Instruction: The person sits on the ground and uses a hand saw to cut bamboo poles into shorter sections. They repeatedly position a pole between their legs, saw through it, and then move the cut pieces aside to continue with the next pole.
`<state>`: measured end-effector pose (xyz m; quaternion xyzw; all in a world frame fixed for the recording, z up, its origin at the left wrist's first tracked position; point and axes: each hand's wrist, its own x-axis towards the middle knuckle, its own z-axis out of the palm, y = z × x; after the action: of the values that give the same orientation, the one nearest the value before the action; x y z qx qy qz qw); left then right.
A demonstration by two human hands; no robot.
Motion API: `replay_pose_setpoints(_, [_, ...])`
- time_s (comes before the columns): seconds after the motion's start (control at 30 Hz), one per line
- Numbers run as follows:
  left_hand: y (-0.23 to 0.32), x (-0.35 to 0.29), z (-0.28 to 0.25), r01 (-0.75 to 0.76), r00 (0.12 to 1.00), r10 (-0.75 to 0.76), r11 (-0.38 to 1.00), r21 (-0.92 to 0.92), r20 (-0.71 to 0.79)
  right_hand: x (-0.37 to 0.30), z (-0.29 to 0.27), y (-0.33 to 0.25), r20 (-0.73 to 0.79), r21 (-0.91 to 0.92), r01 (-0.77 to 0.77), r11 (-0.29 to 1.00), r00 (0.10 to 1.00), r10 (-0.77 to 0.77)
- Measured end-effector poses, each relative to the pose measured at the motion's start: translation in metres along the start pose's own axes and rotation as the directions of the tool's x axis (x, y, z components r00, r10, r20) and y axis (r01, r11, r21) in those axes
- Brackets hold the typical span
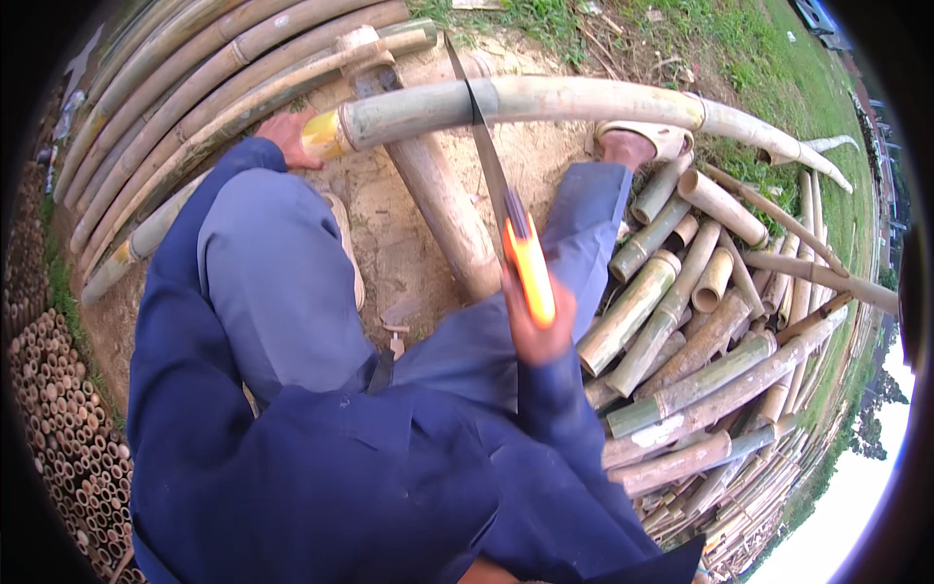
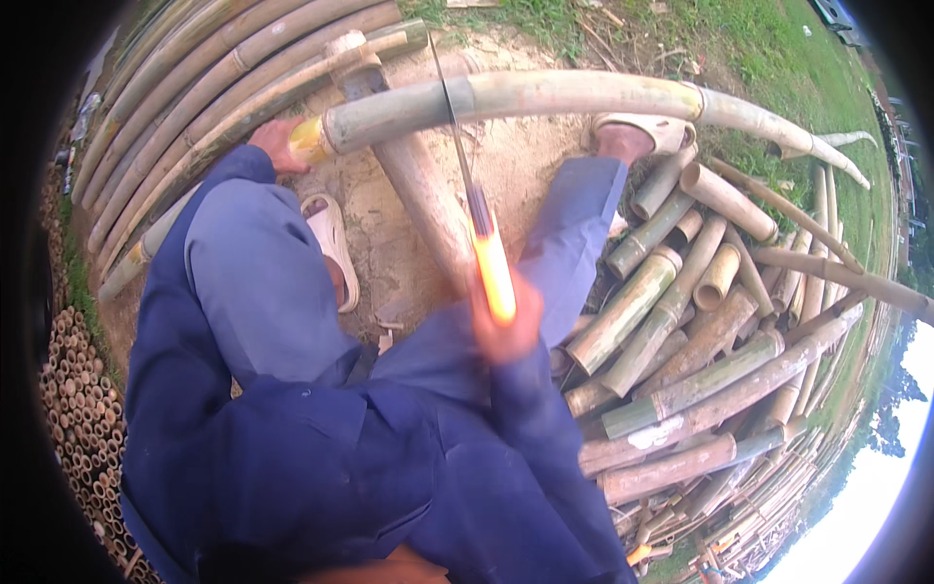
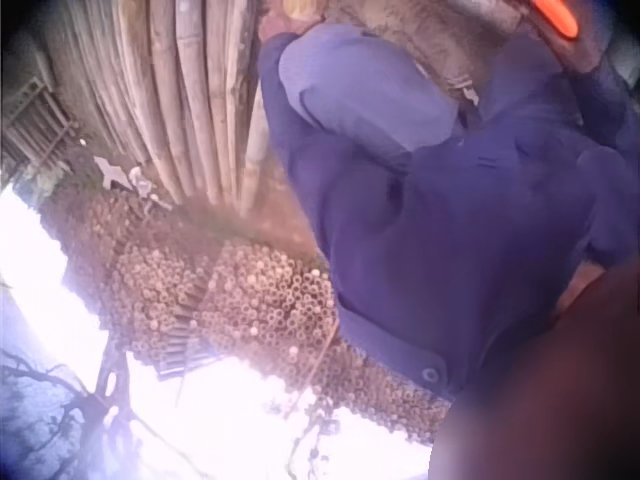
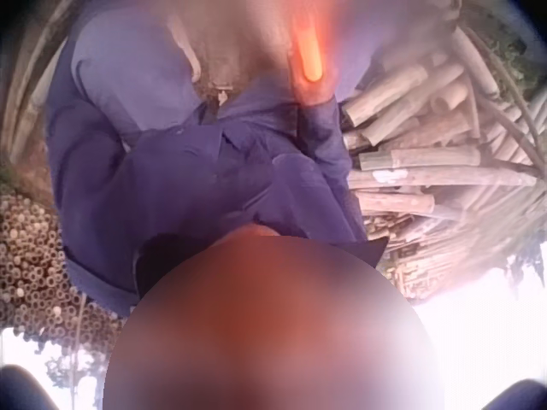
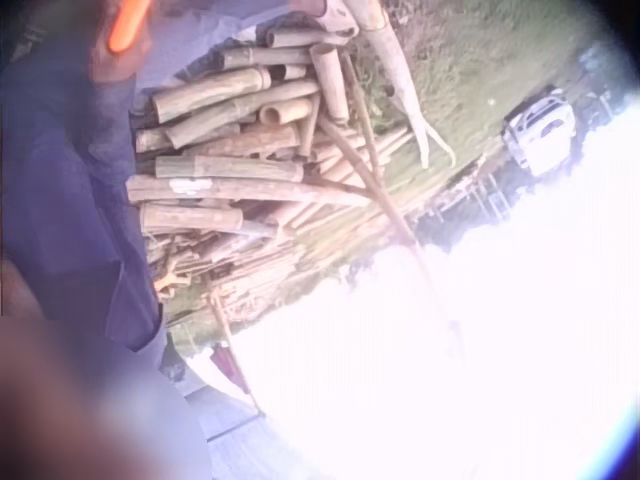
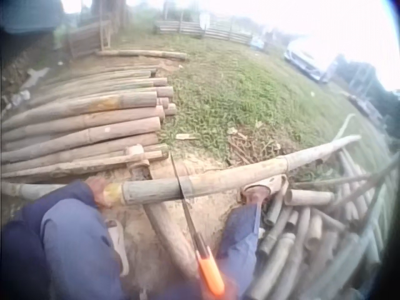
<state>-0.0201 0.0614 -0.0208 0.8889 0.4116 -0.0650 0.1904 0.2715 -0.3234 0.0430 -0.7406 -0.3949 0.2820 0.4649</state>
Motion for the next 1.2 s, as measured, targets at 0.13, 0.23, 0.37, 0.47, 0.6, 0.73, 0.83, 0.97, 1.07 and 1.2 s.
replay_pose_setpoints(0.13, [-0.003, -0.001, 0.003, 0.032, 0.999, -0.030, 0.998, -0.051, 0.030, -0.058, -0.033, -0.032, -0.007, -0.033, 0.162, 0.986, 0.987, -0.162])
replay_pose_setpoints(0.23, [-0.003, -0.002, 0.006, 0.030, 0.999, -0.029, 0.999, -0.037, 0.046, 0.000, 0.004, -0.017, -0.011, -0.024, 0.018, 1.000, 1.000, -0.018])
replay_pose_setpoints(0.37, [0.003, -0.008, 0.005, 0.024, 1.000, -0.024, 1.000, 0.012, 0.004, 0.056, 0.042, 0.011, -0.022, 0.074, 0.023, 0.997, 1.000, -0.021])
replay_pose_setpoints(0.47, [0.007, -0.010, 0.007, 0.025, 1.000, -0.025, 1.000, 0.014, -0.008, 0.003, 0.007, -0.010, 0.000, -0.019, -0.023, 1.000, 1.000, 0.023])
replay_pose_setpoints(0.6, [0.009, -0.019, 0.019, 0.061, 0.998, -0.061, 0.998, 0.008, -0.033, -0.043, -0.032, -0.046, 0.024, -0.019, 0.078, 0.997, 0.997, -0.077])
replay_pose_setpoints(0.73, [0.009, -0.020, 0.022, 0.075, 0.993, -0.069, 0.996, 0.057, -0.094, 0.044, 0.023, -0.012, -0.005, 0.031, 0.071, 0.997, 0.997, -0.071])
replay_pose_setpoints(0.83, [0.009, -0.018, 0.018, 0.067, 0.996, -0.064, 0.996, 0.060, -0.059, 0.059, 0.040, 0.017, 0.020, 0.083, 0.027, 0.996, 0.999, -0.029])
replay_pose_setpoints(0.97, [0.008, -0.021, 0.021, 0.092, 0.996, -0.093, 0.993, 0.074, 0.001, -0.027, -0.013, 0.002, 0.023, -0.016, 0.008, 1.000, 1.000, -0.008])
replay_pose_setpoints(1.07, [0.005, -0.023, 0.026, 0.065, 0.996, -0.062, 0.997, 0.051, -0.061, -0.037, -0.028, -0.011, 0.016, -0.024, -0.049, 0.999, 0.999, 0.049])
replay_pose_setpoints(1.2, [0.004, -0.023, 0.029, 0.077, 0.995, -0.075, 0.996, 0.046, -0.059, 0.061, 0.033, 0.016, 0.009, -0.035, 0.125, 0.991, 0.992, -0.125])
